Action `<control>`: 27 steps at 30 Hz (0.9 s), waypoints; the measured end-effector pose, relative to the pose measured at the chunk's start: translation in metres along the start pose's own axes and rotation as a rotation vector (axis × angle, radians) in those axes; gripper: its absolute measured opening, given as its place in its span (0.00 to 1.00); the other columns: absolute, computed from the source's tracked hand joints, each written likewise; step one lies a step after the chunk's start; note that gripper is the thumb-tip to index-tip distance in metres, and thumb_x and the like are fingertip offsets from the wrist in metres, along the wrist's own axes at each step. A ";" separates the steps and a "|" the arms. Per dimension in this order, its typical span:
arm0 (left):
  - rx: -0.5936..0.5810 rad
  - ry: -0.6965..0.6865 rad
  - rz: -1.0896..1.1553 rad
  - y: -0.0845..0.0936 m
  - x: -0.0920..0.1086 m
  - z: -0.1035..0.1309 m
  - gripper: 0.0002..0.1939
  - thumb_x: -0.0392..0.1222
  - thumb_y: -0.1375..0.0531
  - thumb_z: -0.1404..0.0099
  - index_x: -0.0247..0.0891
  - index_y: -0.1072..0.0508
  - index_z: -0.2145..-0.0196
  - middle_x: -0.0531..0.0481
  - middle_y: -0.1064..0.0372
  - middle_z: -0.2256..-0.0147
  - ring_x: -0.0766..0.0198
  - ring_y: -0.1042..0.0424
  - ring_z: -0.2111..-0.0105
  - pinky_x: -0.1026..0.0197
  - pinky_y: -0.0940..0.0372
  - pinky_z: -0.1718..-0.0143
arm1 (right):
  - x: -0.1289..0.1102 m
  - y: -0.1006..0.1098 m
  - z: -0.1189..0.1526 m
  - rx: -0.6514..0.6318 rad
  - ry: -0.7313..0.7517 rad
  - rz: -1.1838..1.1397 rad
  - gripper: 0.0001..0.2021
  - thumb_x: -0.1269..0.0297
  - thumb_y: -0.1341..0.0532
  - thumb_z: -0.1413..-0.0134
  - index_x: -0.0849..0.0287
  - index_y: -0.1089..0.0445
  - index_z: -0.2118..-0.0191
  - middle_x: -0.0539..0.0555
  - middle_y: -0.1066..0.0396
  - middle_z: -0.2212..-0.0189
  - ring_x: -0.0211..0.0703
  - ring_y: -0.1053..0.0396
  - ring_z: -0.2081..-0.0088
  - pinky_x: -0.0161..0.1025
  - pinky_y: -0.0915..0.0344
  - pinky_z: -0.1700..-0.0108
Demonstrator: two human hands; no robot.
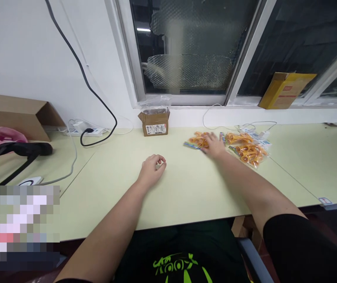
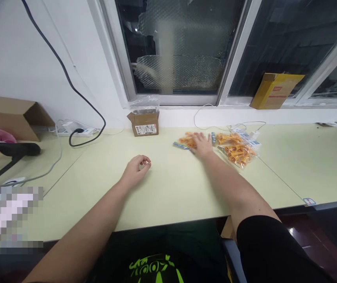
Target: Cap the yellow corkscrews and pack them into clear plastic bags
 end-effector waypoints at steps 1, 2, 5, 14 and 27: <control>-0.012 0.000 0.003 -0.002 0.001 0.000 0.06 0.43 0.43 0.33 0.44 0.27 0.62 0.50 0.29 0.64 0.57 0.30 0.59 0.53 0.36 0.54 | 0.021 0.006 -0.006 0.027 -0.099 0.032 0.36 0.55 0.32 0.47 0.55 0.38 0.34 0.66 0.42 0.31 0.69 0.49 0.31 0.72 0.69 0.31; -0.020 0.000 0.006 -0.004 0.001 0.001 0.06 0.43 0.43 0.33 0.44 0.27 0.62 0.50 0.29 0.63 0.57 0.30 0.59 0.52 0.36 0.54 | 0.035 0.010 -0.009 0.049 -0.157 0.049 0.37 0.54 0.32 0.47 0.56 0.39 0.33 0.67 0.42 0.32 0.69 0.47 0.32 0.73 0.67 0.31; -0.026 0.004 0.012 -0.005 0.000 0.001 0.07 0.44 0.44 0.32 0.44 0.26 0.62 0.49 0.29 0.63 0.56 0.30 0.59 0.53 0.35 0.56 | 0.052 0.016 -0.006 0.112 -0.249 0.059 0.34 0.57 0.35 0.47 0.60 0.38 0.36 0.70 0.37 0.38 0.69 0.42 0.37 0.69 0.56 0.33; -0.052 0.032 0.011 -0.012 -0.025 -0.005 0.06 0.42 0.43 0.37 0.43 0.25 0.64 0.49 0.30 0.64 0.55 0.30 0.59 0.54 0.34 0.60 | 0.021 -0.036 0.050 -0.057 -0.092 -0.202 0.10 0.66 0.40 0.45 0.57 0.26 0.57 0.60 0.26 0.56 0.55 0.31 0.50 0.51 0.37 0.41; 0.132 0.312 0.597 0.005 -0.108 -0.025 0.18 0.49 0.29 0.49 0.38 0.25 0.63 0.46 0.24 0.66 0.58 0.24 0.62 0.57 0.30 0.58 | 0.070 -0.023 0.061 0.231 -0.408 -0.829 0.12 0.65 0.33 0.59 0.54 0.28 0.64 0.53 0.30 0.64 0.47 0.29 0.61 0.49 0.30 0.48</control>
Point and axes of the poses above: each hand's wrist, its own z-axis away from the middle knuckle, its own y-axis out of the back of the hand, x = y × z, the point moved 10 cm from there along -z, towards the middle knuckle
